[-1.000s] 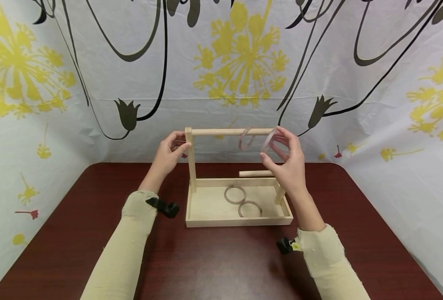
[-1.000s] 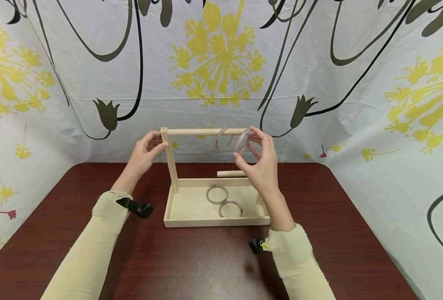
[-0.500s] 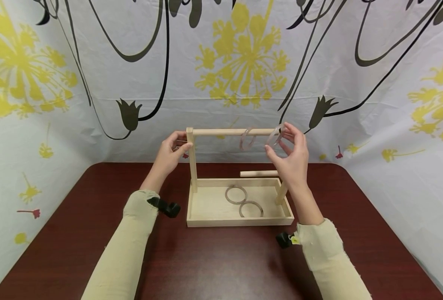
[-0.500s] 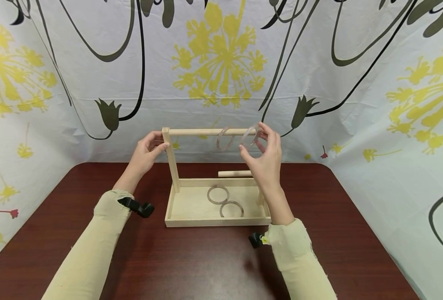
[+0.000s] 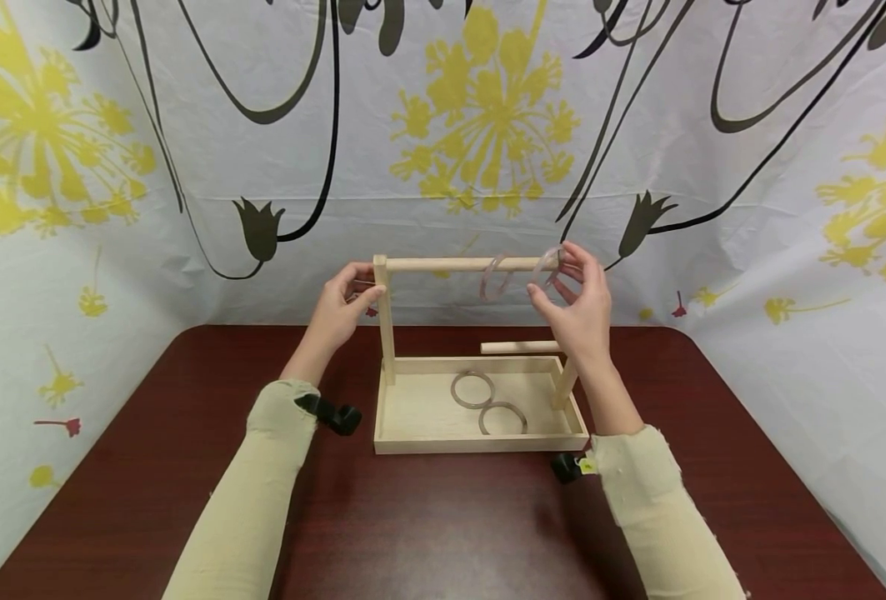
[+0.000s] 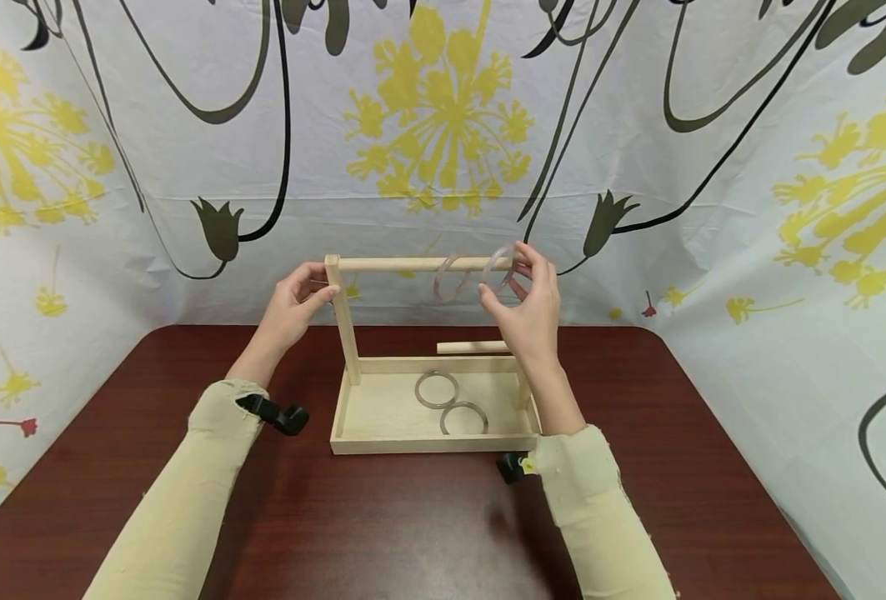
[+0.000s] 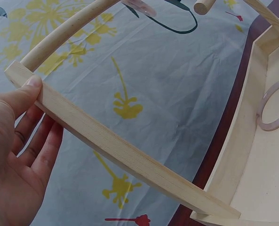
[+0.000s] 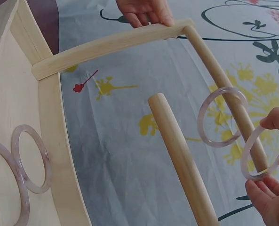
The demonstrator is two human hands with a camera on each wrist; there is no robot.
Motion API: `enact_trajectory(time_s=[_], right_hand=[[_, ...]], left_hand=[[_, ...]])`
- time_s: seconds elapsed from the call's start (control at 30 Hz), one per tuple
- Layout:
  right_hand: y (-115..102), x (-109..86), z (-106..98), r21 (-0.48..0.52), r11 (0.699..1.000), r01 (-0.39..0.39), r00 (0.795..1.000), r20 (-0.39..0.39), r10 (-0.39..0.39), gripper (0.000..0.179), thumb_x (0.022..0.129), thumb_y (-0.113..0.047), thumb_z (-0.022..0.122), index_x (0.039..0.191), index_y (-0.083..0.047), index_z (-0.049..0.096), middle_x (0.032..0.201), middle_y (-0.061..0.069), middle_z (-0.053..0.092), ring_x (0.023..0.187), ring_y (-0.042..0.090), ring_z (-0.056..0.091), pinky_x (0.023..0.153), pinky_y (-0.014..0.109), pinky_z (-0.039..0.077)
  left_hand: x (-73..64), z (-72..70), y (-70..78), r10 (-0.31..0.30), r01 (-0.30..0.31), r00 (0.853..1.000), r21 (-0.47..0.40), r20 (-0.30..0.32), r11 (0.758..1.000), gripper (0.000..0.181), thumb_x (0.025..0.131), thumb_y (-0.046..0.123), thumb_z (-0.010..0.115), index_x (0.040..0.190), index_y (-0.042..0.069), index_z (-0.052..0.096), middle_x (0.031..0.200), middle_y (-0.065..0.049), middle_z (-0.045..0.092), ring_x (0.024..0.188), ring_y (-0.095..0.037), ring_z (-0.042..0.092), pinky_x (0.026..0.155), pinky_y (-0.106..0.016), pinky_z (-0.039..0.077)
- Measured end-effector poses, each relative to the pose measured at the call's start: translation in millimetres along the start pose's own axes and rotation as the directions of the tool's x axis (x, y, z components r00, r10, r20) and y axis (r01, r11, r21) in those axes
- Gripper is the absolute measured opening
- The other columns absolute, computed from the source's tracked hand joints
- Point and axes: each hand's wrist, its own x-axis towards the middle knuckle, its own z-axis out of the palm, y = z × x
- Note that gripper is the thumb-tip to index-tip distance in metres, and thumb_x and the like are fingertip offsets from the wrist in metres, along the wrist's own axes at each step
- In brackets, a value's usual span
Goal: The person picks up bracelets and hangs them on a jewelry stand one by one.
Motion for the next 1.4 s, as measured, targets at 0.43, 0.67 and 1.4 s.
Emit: enact_trajectory(time_s=[0.43,0.67,1.4], right_hand=[[7.3,2.7,3.7,0.032,0.997,-0.065,0.997,0.052,0.063,0.067,0.087,-0.012,0.076,0.147,-0.009,0.046,0.141,0.017,0.049,0.129,0.027,0.053,0.107,0.042,0.05],[5.2,0.6,6.9,0.048,0.994,-0.098,0.993,0.072,0.095,0.071,0.087,-0.015,0.077,0.149,-0.007,0.043,0.144,0.014,0.049,0.13,0.027,0.052,0.107,0.04,0.05],[13.2,-2.0,10.6,0.116,0.977,-0.181,0.981,0.088,0.171,0.079,0.087,-0.007,0.076,0.153,-0.005,0.034,0.149,0.016,0.046,0.136,0.029,0.05,0.11,0.041,0.047]], left_hand=[[0.3,0.2,-0.8,0.007,-0.007,1.0,-0.004,-0.002,1.0,0.035,0.101,0.012,0.059,0.132,-0.003,0.054,0.12,-0.022,0.058,0.093,-0.006,0.059,0.07,-0.018,0.054],[0.1,0.0,-2.6,0.013,-0.013,1.0,-0.009,-0.004,1.0,0.035,0.101,0.012,0.059,0.132,-0.003,0.054,0.12,-0.022,0.058,0.094,-0.007,0.059,0.07,-0.018,0.053],[0.3,0.6,-2.7,0.02,-0.02,1.0,0.002,-0.007,1.0,0.034,0.1,0.011,0.059,0.131,-0.002,0.055,0.12,-0.021,0.059,0.095,-0.007,0.059,0.071,-0.018,0.053]])
